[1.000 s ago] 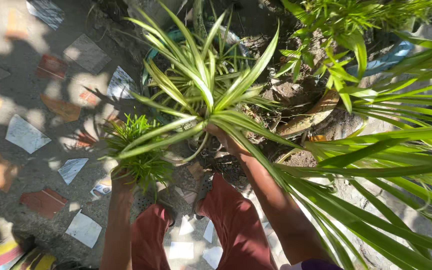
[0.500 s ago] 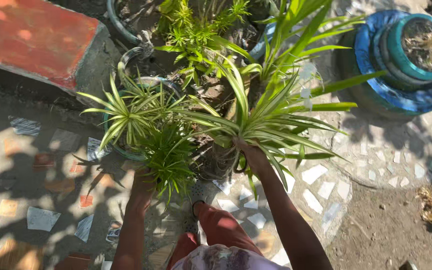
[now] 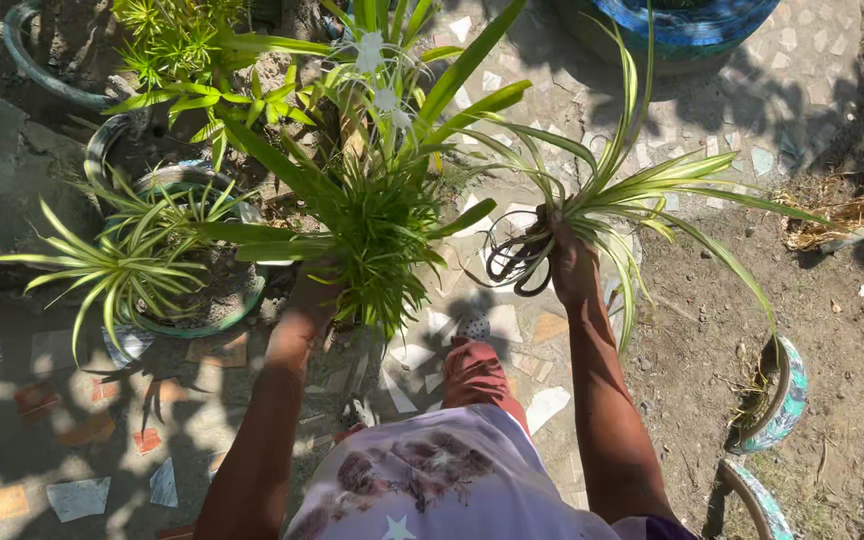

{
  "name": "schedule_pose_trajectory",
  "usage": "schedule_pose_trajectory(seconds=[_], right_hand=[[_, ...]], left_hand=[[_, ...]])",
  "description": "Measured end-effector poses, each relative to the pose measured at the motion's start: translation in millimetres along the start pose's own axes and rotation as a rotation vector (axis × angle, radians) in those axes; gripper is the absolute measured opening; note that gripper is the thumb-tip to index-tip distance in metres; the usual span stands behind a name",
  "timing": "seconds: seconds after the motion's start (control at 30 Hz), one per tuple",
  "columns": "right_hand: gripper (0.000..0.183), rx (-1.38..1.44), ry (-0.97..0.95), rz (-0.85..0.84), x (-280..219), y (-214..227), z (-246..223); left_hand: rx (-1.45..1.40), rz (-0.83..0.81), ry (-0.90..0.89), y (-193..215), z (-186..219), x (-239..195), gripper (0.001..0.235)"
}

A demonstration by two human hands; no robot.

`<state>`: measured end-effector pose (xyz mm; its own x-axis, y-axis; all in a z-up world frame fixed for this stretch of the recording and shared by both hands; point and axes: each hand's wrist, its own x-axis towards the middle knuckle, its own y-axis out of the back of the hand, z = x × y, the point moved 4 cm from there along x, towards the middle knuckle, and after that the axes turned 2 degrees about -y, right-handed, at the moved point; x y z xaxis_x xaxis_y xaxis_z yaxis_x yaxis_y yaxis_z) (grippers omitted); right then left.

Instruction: The person uses shears to separate a plant into sections, places soil into a blue pot, and plants one of the sections into the pot.

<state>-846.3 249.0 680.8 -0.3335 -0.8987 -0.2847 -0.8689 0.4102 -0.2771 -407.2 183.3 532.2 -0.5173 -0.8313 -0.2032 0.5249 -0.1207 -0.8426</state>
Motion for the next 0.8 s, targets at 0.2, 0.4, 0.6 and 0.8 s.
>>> schedule_pose_trajectory(seconds=[0.2,0.4,0.6,0.8], right_hand=[[0.041,0.09,0.069,0.03,74,85,-51],[0.04,0.05,0.038,0.031,154,132,-114],[0.042,-0.175,0.011,0.071,250,134,-151],[0.045,-0.103,-0.053,0.07,434,142,-161]], left_hand=[[0.269,-0.082,-0.019,-111,-49,157,0.04],[1.085,0.026,-0.212,-136,-89,272,0.027],[0.621,0.061,-0.142,-188,-63,372,0.024],[0.706,0.296,0.003,-236,-27,492,0.017]])
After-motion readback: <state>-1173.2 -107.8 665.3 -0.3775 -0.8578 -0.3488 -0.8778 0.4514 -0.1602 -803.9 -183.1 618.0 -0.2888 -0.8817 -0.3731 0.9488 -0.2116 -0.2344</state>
